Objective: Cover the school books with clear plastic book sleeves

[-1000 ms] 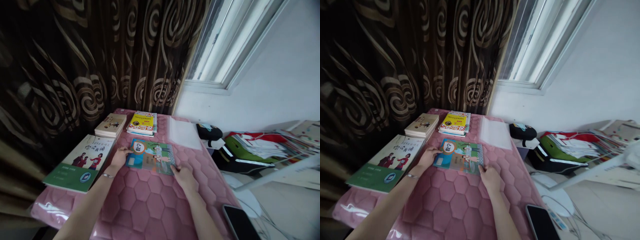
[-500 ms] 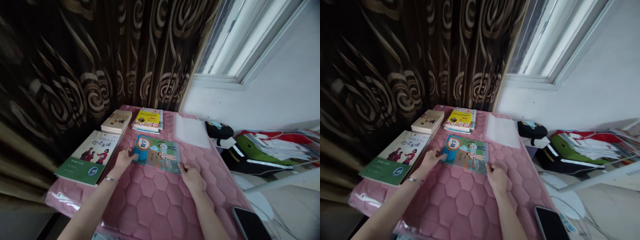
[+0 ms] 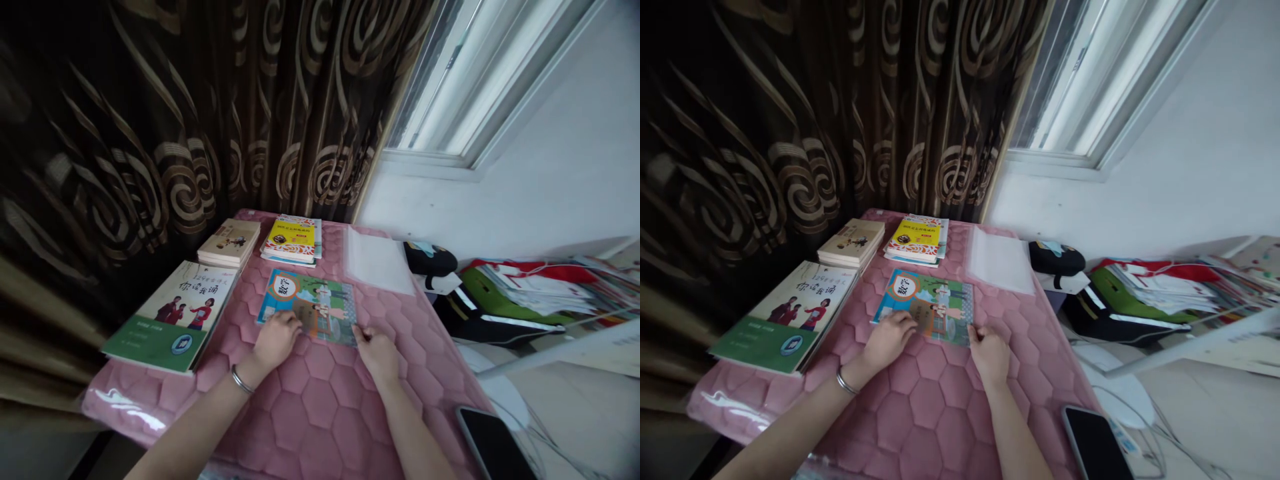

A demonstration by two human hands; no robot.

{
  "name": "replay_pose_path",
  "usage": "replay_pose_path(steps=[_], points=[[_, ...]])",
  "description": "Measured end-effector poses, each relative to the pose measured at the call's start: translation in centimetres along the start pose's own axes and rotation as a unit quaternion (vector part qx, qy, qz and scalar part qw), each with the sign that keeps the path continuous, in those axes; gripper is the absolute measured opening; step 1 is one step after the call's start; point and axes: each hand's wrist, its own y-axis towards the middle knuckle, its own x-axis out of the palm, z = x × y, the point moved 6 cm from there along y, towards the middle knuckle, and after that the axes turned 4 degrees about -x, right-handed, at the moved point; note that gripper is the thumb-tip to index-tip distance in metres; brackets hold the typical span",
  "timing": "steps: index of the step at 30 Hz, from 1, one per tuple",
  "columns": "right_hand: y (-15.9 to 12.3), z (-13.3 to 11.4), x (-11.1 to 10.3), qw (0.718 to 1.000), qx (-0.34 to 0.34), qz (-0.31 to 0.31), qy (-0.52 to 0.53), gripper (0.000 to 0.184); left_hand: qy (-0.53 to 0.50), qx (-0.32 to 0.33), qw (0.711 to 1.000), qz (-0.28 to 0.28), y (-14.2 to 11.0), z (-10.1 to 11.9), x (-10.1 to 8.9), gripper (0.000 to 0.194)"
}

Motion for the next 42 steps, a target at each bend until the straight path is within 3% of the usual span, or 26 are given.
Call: replay_pose_path(steps=[2,6,9,11,13,17,21,29,36,42], points=[[0.0,0.0,0.0,1.000,0.001,0.003,0.004,0.038,-0.016,0.024,1.000,-0.002,-0.2,1.0,1.0,0.018],[0.0,0.1,-0.1,1.000,0.006,-0.002,0.017,0.035,-0.033,0.021,0.999,0.018,-0.4,0.5,1.4,0.019],[-0.2,-0.6,-1.2,0.998,-0.026,0.053,0.001,0.026,-0.057,0.032,0.997,0.032,-0.4,-0.2,1.1,0.018],[-0.6,-2.1,-2.1,0.991,-0.073,0.111,-0.018,0.021,-0.075,0.033,0.996,0.043,-0.3,-0.5,1.0,0.018],[-1.2,-4.3,-2.3,0.981,-0.141,0.131,-0.007,0.021,-0.090,0.033,0.994,0.051,-0.3,-0.7,1.1,0.018],[-2.8,-9.4,-0.7,0.955,-0.275,0.085,0.068,0.018,-0.102,0.030,0.993,0.054,-0.2,-1.0,1.4,0.020],[-3.4,-11.4,0.9,0.948,-0.301,0.059,0.085,0.011,-0.094,0.021,0.994,0.044,-0.2,-1.1,1.5,0.021],[-3.1,-8.0,0.6,0.951,-0.277,0.062,0.122,0.013,-0.061,-0.036,0.997,0.031,-0.4,-1.8,-0.1,0.016],[-2.8,-2.7,-0.4,0.959,-0.228,0.077,0.149,0.019,-0.008,-0.092,0.995,0.042,-2.2,-6.4,-2.0,0.016],[-2.1,-0.4,-0.3,0.953,-0.212,0.062,0.210,0.017,-0.038,-0.132,0.988,0.073,-3.2,-8.9,-2.4,0.021]])
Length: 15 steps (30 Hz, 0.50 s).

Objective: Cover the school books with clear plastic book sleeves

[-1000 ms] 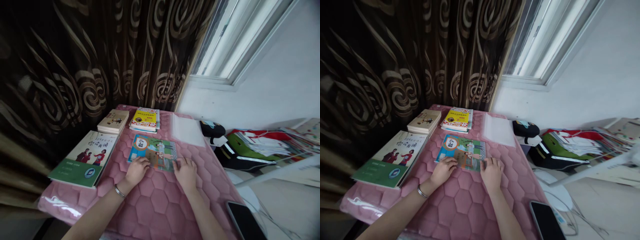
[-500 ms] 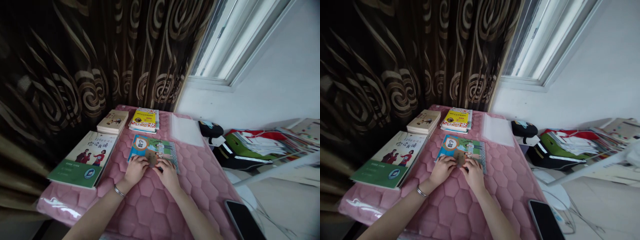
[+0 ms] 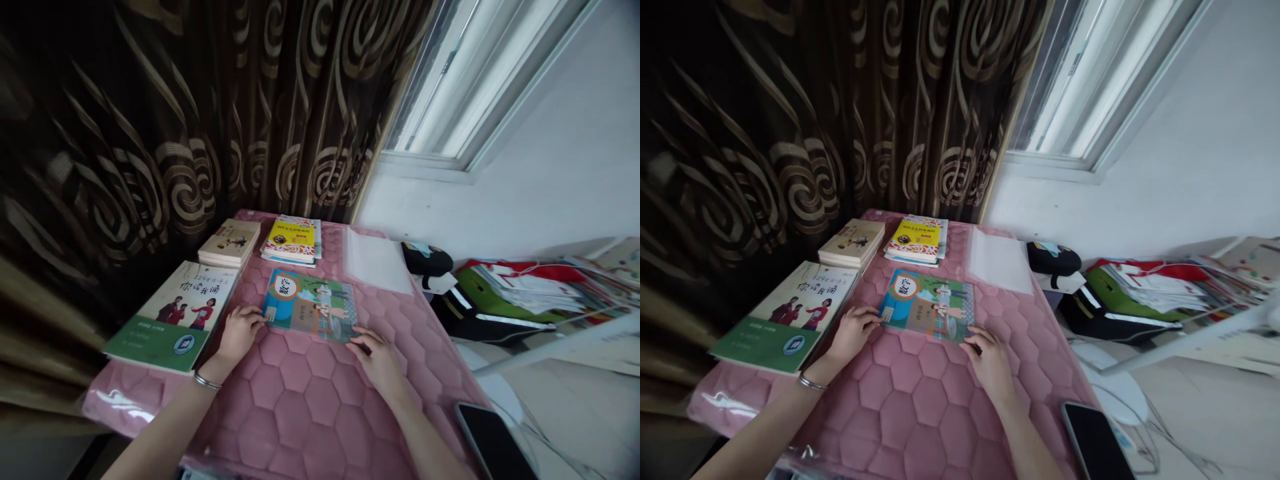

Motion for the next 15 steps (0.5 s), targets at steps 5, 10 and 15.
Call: replay_pose_path(steps=[5,10,15], points=[[-0.1,0.8,0.0,1.000,0.003,-0.001,0.028,0.016,-0.001,-0.005,1.000,0.001,0.1,0.0,0.0,0.022],[-0.1,1.2,0.0,0.999,0.008,-0.009,0.044,0.017,0.004,-0.007,1.000,-0.001,0.2,0.0,0.1,0.023],[-0.2,1.0,-0.1,0.999,-0.024,0.003,0.032,0.018,0.036,0.017,0.999,0.011,-0.3,0.6,-0.2,0.022]])
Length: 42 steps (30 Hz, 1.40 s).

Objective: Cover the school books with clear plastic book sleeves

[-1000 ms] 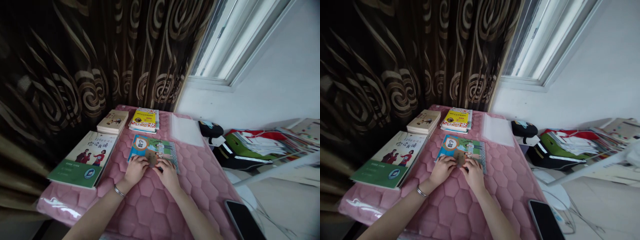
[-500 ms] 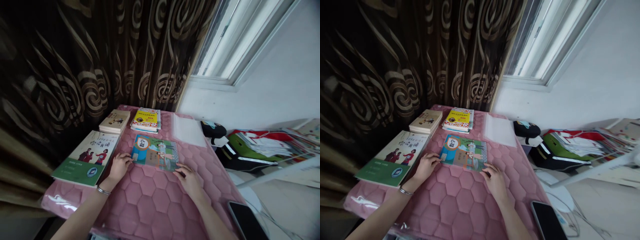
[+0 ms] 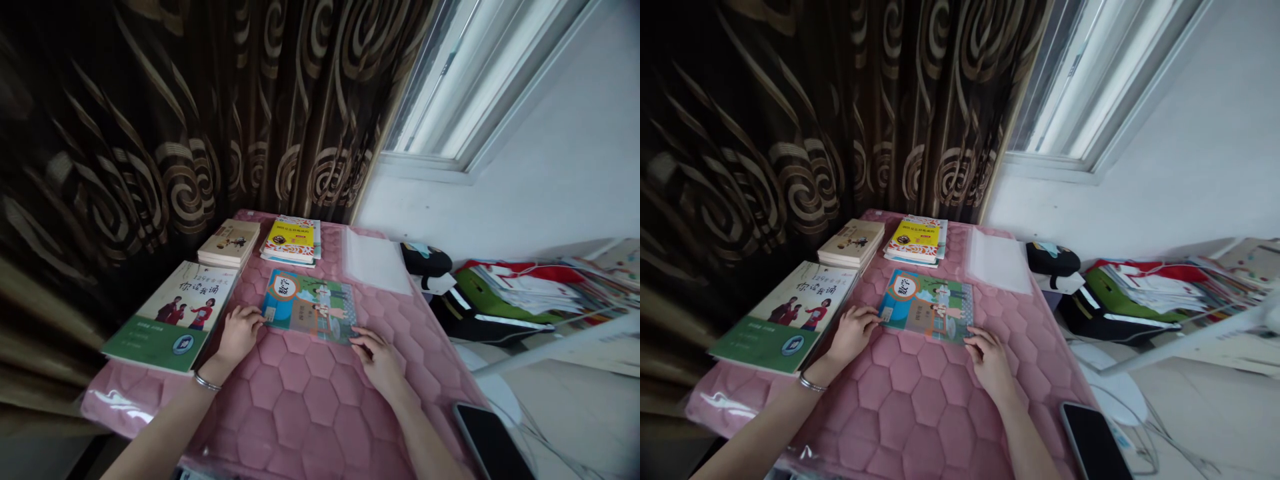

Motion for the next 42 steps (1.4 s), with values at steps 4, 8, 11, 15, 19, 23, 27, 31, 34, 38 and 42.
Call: replay_pose_path(steps=[4,8,11,15,19,23,27,31,34,38,42], points=[[-0.1,-1.1,0.1,0.999,-0.022,0.012,-0.047,0.012,0.026,0.022,0.999,0.002,-0.3,1.4,-0.3,0.016],[0.5,-3.7,1.4,0.992,-0.027,-0.017,-0.120,0.011,0.021,0.070,0.997,-0.024,0.0,4.5,0.6,0.016],[1.6,-6.3,3.1,0.987,-0.051,-0.040,-0.148,0.014,0.006,0.103,0.994,-0.043,0.3,7.3,1.8,0.014],[2.9,-8.2,5.2,0.984,-0.035,-0.053,-0.168,0.016,-0.002,0.111,0.993,-0.044,0.6,9.5,3.0,0.014],[3.2,-8.4,5.8,0.983,-0.026,-0.050,-0.173,0.014,-0.018,0.097,0.994,-0.038,0.7,9.0,3.1,0.012],[2.4,-6.9,4.5,0.987,-0.028,-0.044,-0.152,0.010,-0.019,0.091,0.995,-0.031,0.7,7.4,2.6,0.011],[1.2,-3.8,2.0,0.993,-0.029,-0.024,-0.109,0.009,-0.017,0.065,0.997,-0.025,0.6,4.9,1.9,0.017],[0.4,-0.8,0.1,0.996,-0.003,-0.025,-0.081,0.008,-0.014,0.045,0.999,-0.021,0.4,2.3,1.1,0.025],[0.1,0.3,-0.4,0.997,0.012,-0.033,-0.075,0.009,-0.024,0.015,0.999,-0.016,0.4,0.6,0.7,0.026],[0.0,0.6,-0.3,0.997,0.007,-0.027,-0.066,0.007,-0.042,-0.003,0.999,-0.016,0.3,-0.4,0.9,0.027],[0.1,0.6,-0.7,0.997,-0.003,-0.025,-0.076,0.008,-0.041,0.003,0.999,-0.001,0.1,-0.4,1.0,0.028]])
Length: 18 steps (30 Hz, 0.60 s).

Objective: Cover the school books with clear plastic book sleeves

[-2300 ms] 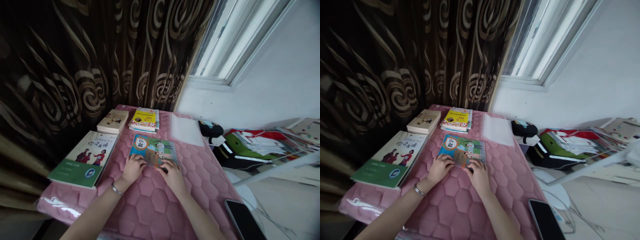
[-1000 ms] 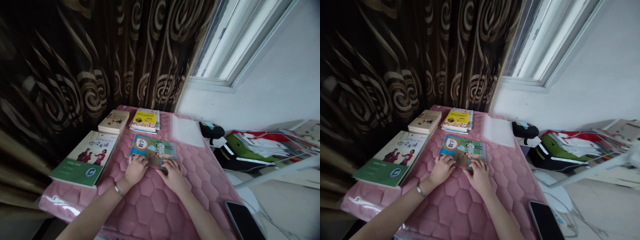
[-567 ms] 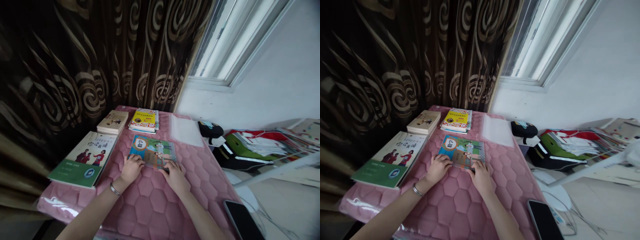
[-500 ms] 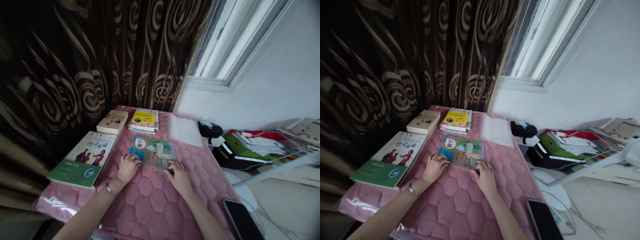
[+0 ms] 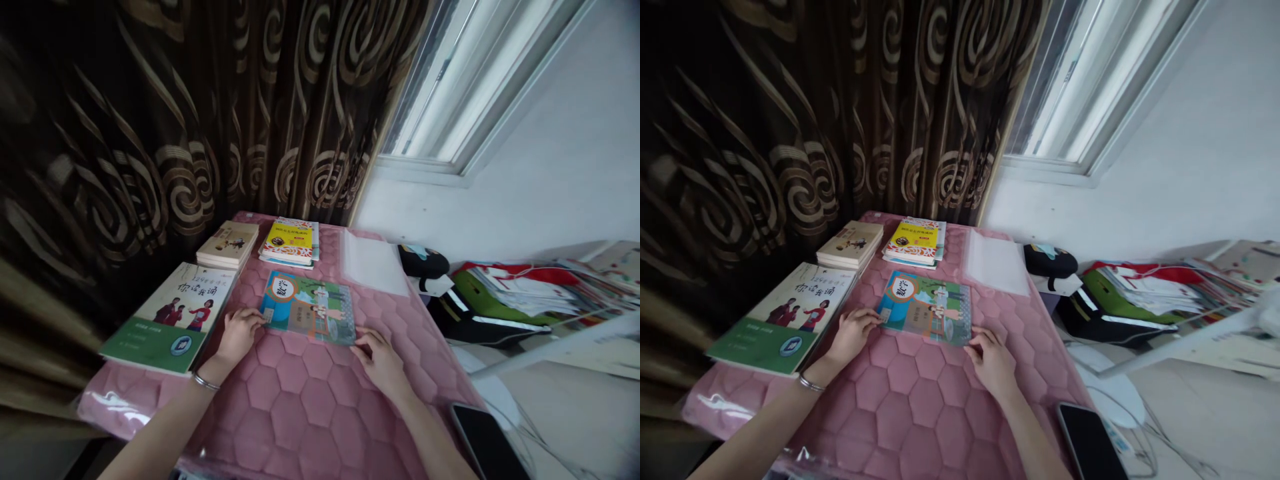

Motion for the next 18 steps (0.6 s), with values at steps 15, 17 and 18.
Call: replay_pose_path(steps=[15,17,18], points=[[13.9,-5.0,6.5,0.971,-0.010,-0.186,-0.147,0.041,0.030,0.042,0.999,0.011,-0.6,1.8,-0.7,0.029],[15.2,-4.7,7.1,0.970,-0.005,-0.187,-0.153,0.043,0.033,0.039,0.999,0.001,-0.7,1.7,-0.7,0.031],[15.6,-4.6,7.2,0.970,-0.003,-0.186,-0.156,0.044,0.034,0.038,0.999,-0.003,-0.7,1.7,-0.7,0.032]])
